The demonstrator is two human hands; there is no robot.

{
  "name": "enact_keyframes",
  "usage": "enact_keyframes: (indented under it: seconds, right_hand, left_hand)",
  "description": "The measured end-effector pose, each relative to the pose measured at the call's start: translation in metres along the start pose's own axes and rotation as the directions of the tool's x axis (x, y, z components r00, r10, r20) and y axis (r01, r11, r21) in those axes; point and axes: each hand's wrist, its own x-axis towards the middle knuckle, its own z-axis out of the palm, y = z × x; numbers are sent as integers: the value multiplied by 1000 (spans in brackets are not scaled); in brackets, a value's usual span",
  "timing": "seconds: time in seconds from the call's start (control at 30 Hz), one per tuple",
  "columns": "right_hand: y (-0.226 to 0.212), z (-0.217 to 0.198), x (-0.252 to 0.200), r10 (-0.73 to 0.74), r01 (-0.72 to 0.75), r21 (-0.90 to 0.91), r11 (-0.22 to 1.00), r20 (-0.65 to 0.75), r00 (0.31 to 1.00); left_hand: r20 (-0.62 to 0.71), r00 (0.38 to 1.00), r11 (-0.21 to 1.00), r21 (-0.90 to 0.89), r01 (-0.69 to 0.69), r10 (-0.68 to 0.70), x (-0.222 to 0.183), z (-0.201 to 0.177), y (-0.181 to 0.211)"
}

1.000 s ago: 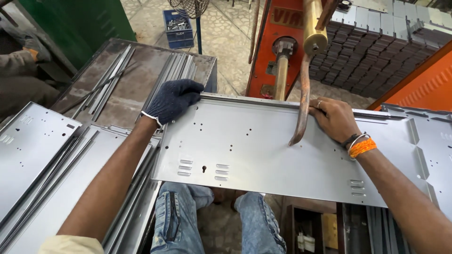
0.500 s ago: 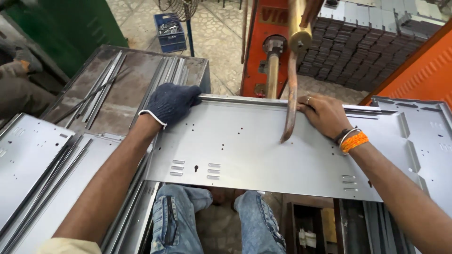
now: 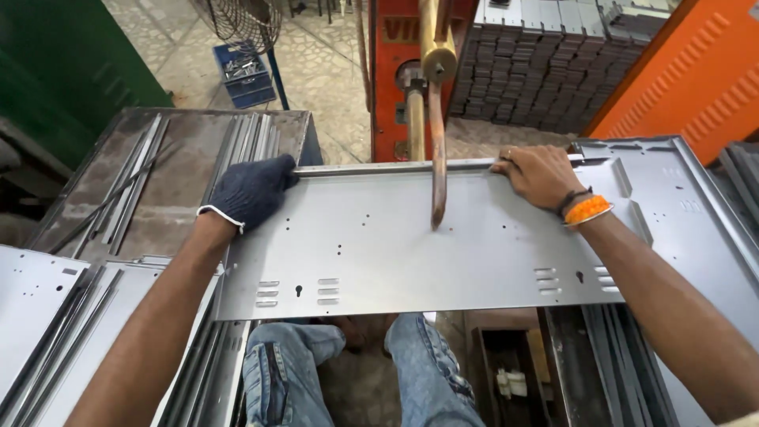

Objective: The recorder uses a spot welding machine to weld metal reinforcement bars onto metal panels.

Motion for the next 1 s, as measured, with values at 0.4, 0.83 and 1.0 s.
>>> enact_keyframes:
  seconds: [0.4, 0.83, 1.0]
  right_hand:
    - [-40, -19, -93, 55, -56, 39, 998, 24, 998]
    - [-36, -13, -85, 90, -88, -33, 996, 54, 995]
    - [-15, -28, -104, 60, -60, -43, 997, -6, 998]
  left_hand:
    - [58, 998, 1000, 18, 10, -11, -65, 1, 40]
    - [28, 999, 999, 38, 21, -22, -60, 6, 34]
    - [17, 1000, 999, 34, -17, 16, -45, 2, 72]
